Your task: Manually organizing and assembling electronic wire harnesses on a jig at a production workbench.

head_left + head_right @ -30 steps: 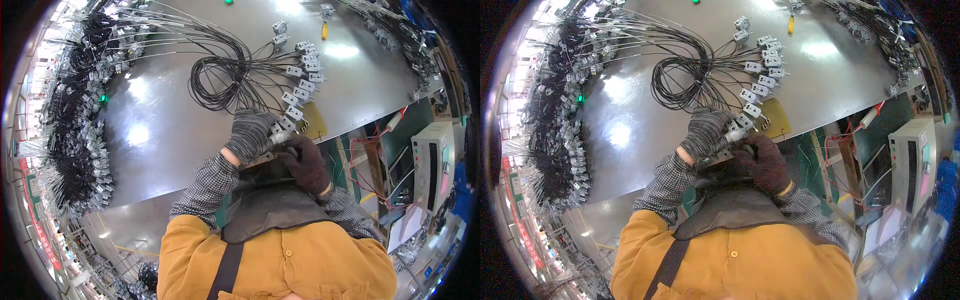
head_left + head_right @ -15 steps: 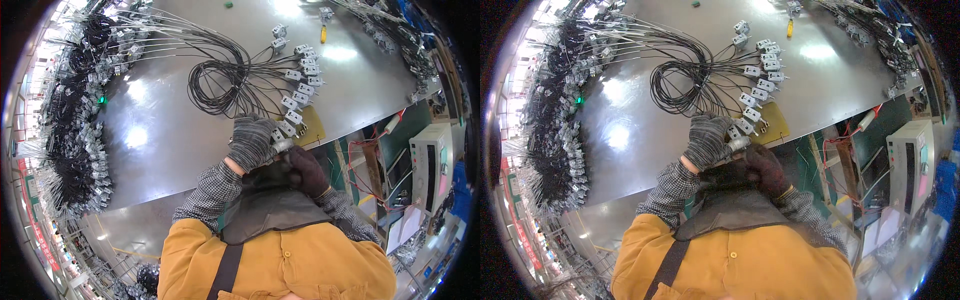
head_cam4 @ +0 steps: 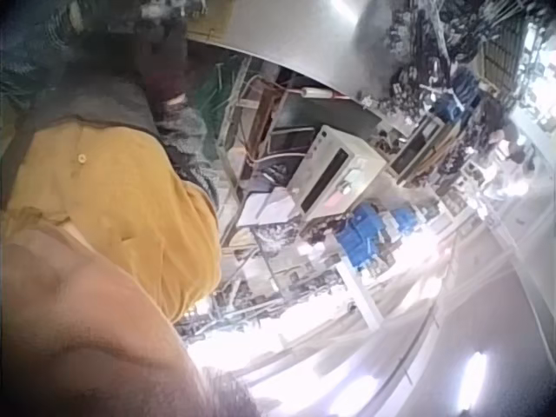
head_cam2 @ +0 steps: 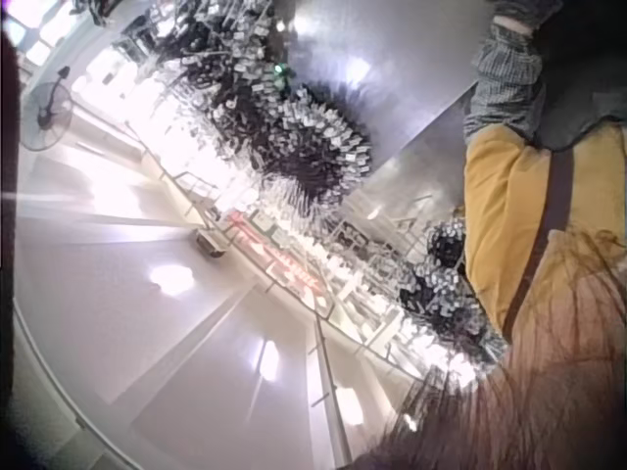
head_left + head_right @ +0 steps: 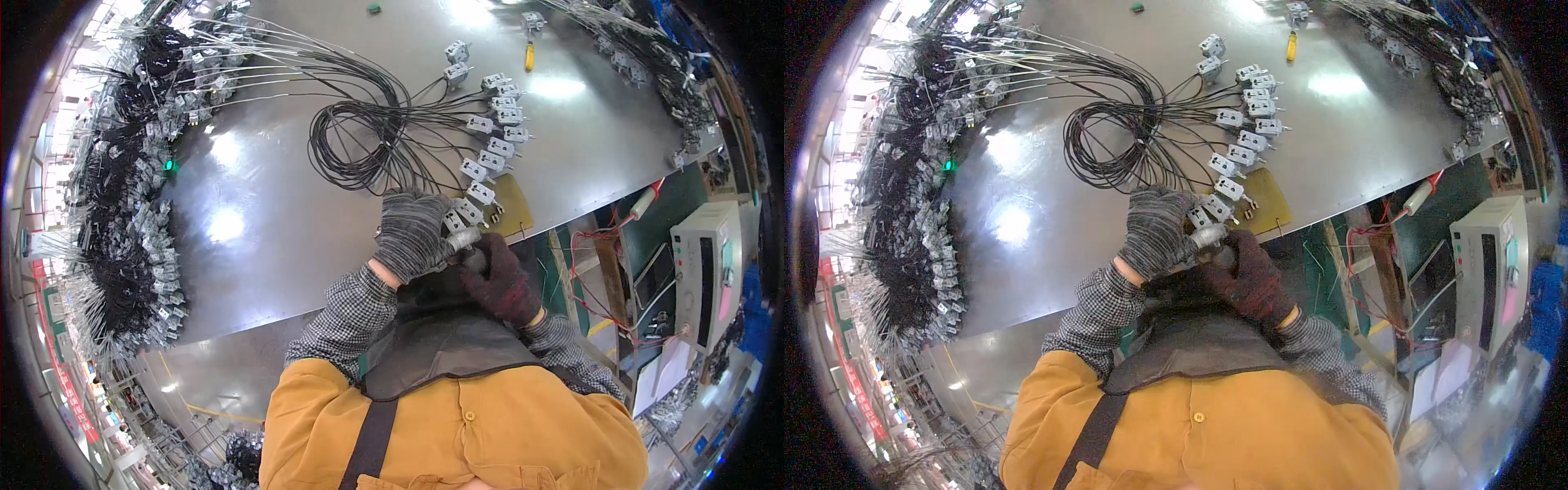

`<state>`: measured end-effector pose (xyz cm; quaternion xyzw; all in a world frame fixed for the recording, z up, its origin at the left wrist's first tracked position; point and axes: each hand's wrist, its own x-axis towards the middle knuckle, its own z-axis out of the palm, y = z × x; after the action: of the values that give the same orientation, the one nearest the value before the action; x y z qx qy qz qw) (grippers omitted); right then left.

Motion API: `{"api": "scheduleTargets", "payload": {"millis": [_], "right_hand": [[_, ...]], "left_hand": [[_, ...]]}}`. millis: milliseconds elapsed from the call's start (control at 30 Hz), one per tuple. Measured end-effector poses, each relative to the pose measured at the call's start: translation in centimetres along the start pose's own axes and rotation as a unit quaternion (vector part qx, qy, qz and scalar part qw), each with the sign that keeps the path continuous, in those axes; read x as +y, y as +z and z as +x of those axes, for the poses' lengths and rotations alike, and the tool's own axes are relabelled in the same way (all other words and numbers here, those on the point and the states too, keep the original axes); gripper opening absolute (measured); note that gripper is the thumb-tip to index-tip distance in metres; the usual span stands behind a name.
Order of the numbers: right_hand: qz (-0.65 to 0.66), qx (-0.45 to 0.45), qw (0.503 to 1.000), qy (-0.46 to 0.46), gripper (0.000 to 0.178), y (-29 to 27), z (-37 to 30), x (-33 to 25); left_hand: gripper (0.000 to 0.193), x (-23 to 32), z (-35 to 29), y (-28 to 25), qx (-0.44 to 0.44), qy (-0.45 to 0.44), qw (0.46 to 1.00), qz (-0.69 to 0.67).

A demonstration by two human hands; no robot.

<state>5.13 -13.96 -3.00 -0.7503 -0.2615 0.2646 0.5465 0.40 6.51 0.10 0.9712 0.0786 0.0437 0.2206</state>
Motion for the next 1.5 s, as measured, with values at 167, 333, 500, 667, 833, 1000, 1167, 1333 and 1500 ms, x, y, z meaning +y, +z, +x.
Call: {"api": "scheduleTargets", "payload": {"millis": [167, 333, 500, 667, 833, 1000, 1167, 1333, 1500], "right_hand": [[0.018, -0.062, 0.977, -0.203, 0.023, -1.5, 1.1, -0.9], [0.329, -0.068, 0.915, 0.224, 0.035, 0.2, -1.2, 4.2], [0.365, -0.091, 0.886, 0.271, 0.043, -1.2, 0.1, 0.6], [-0.024, -0.056, 0.965, -0.257, 0.042, -0.3, 2.0, 0.5], [0.410, -0.115, 0.888, 0.172, 0.044, -1.1, 2.7, -1.6], [0.352, -0.067, 0.926, 0.114, 0.043, -1.9, 3.6, -1.0], [0.390, 0.005, 0.919, 0.054, 0.037, -1.9, 5.2, -0.9], [0.116, 0.042, 0.992, 0.024, 0.028, -2.8, 5.3, -0.9], [-0.027, -0.021, 0.999, -0.018, 0.019, -4.3, 2.6, -0.8]], "left_hand": [[0.066, 0.3, -0.3, -0.3, 0.004, -0.016, 1.000, 0.025], [0.058, -1.0, -0.5, -0.3, 0.037, -0.015, 0.983, -0.180], [0.056, -2.5, -3.1, -2.4, 0.116, 0.038, 0.980, -0.156], [0.058, -3.3, -4.7, -1.1, 0.032, 0.000, 0.998, -0.059], [0.059, -3.1, -4.4, -2.3, 0.048, 0.022, 0.998, -0.028], [0.052, -0.6, -3.3, -0.8, 0.103, -0.011, 0.937, -0.335], [0.051, -1.9, -2.3, 1.0, 0.108, 0.028, 0.969, -0.220], [0.046, -1.5, -0.1, 0.5, 0.009, 0.034, 0.994, -0.105], [0.049, -0.8, 0.5, -0.6, -0.081, -0.010, 0.994, -0.066]]}}
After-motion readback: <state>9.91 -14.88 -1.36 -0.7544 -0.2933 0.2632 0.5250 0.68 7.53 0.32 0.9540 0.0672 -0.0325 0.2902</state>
